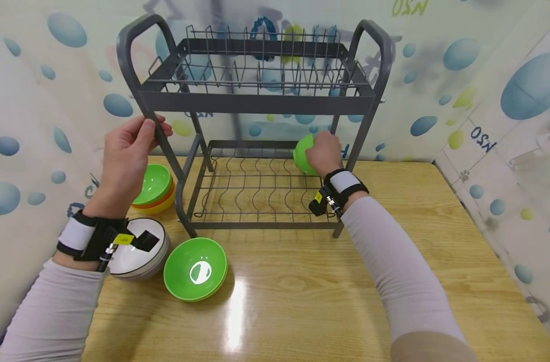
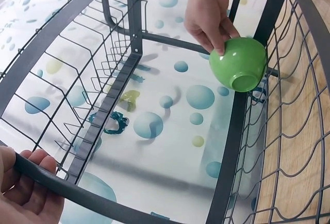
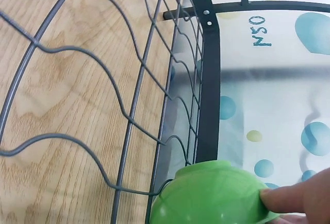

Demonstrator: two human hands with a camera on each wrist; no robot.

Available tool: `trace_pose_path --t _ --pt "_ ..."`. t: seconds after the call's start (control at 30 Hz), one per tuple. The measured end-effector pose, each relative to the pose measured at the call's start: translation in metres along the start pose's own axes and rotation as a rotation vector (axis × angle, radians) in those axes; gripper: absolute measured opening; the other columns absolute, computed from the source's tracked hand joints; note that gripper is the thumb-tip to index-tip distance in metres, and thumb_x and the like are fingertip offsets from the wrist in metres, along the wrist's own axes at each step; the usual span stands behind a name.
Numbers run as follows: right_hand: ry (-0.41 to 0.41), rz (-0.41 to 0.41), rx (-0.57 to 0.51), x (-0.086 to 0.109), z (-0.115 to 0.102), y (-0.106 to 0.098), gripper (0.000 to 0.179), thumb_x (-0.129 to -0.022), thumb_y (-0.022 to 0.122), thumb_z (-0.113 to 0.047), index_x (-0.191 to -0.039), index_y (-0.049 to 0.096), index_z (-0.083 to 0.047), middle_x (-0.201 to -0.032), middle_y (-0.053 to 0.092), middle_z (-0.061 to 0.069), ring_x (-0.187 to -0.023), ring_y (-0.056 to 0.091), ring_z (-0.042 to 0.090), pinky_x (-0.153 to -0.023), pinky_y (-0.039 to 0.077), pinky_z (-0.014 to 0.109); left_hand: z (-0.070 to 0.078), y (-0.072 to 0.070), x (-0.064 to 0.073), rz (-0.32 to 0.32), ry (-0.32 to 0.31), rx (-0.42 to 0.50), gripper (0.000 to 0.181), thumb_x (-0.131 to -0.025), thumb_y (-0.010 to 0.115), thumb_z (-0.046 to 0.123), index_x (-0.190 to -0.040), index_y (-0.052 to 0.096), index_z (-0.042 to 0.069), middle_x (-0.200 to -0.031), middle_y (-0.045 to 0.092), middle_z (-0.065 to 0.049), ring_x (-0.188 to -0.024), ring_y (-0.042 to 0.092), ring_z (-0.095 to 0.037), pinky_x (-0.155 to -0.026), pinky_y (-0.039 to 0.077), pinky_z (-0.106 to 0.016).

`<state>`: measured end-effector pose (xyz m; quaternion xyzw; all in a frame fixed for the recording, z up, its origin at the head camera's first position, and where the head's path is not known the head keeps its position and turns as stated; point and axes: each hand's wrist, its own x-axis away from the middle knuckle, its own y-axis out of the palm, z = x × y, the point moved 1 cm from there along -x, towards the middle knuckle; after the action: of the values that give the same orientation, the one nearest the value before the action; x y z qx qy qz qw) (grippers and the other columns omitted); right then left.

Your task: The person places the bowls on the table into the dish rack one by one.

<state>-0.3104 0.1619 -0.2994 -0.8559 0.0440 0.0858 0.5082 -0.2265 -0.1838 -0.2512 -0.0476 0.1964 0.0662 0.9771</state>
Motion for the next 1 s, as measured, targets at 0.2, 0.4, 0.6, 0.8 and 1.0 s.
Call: trace_pose_path --t 0.2,0.4,0.6,0.8,1.0 --pt "-0.035 0.023 0.012 0.002 0.0 0.001 0.049 -0.092 0.057 -0.016 -0.054 0.027 -0.014 -0.053 0.014 -0.004 -0.046 0.016 0.01 -0.048 0.022 0.025 0.001 0.0 -0.001 0.002 -0.013 -0.033 0.034 -0.096 0.052 0.03 -0.118 0.065 0.007 -0.105 0.066 -0.005 -0.105 0.059 -0.018 -0.107 0.043 -0.033" --pt "-0.092 0.029 0.061 0.003 0.002 0.002 0.049 -0.093 0.056 -0.017 -0.051 0.03 -0.013 -0.048 0.018 -0.004 -0.041 0.022 0.011 -0.045 0.023 0.025 0.001 -0.001 -0.001 -0.005 -0.027 -0.071 0.035 -0.097 0.051 0.03 -0.12 0.065 0.008 -0.107 0.066 -0.005 -0.106 0.059 -0.017 -0.108 0.042 -0.034" --pt "-0.165 0.065 0.184 0.004 -0.004 -0.006 0.051 -0.094 0.055 -0.022 -0.05 0.032 -0.012 -0.047 0.02 -0.003 -0.039 0.026 0.014 -0.041 0.024 0.026 0.0 -0.002 -0.002 -0.014 -0.029 -0.066 0.035 -0.097 0.051 0.03 -0.12 0.064 0.008 -0.106 0.066 -0.005 -0.107 0.059 -0.018 -0.108 0.041 -0.034" --pt "-0.279 0.11 0.243 0.016 -0.017 -0.021 0.049 -0.096 0.053 -0.023 -0.054 0.029 -0.013 -0.049 0.018 -0.002 -0.039 0.027 0.016 -0.042 0.025 0.028 0.001 -0.004 -0.002 -0.012 -0.03 -0.047 0.034 -0.096 0.052 0.029 -0.12 0.065 0.007 -0.104 0.067 -0.004 -0.106 0.059 -0.018 -0.108 0.041 -0.034" --pt "-0.359 0.059 0.258 0.051 -0.023 -0.035 0.034 -0.095 0.057 -0.027 -0.069 0.049 -0.005 -0.055 0.036 0.004 -0.046 0.036 0.019 -0.046 0.028 0.03 0.001 -0.003 -0.002 -0.015 -0.03 -0.045 0.035 -0.096 0.053 0.03 -0.12 0.065 0.008 -0.106 0.067 -0.005 -0.107 0.059 -0.018 -0.108 0.041 -0.034"
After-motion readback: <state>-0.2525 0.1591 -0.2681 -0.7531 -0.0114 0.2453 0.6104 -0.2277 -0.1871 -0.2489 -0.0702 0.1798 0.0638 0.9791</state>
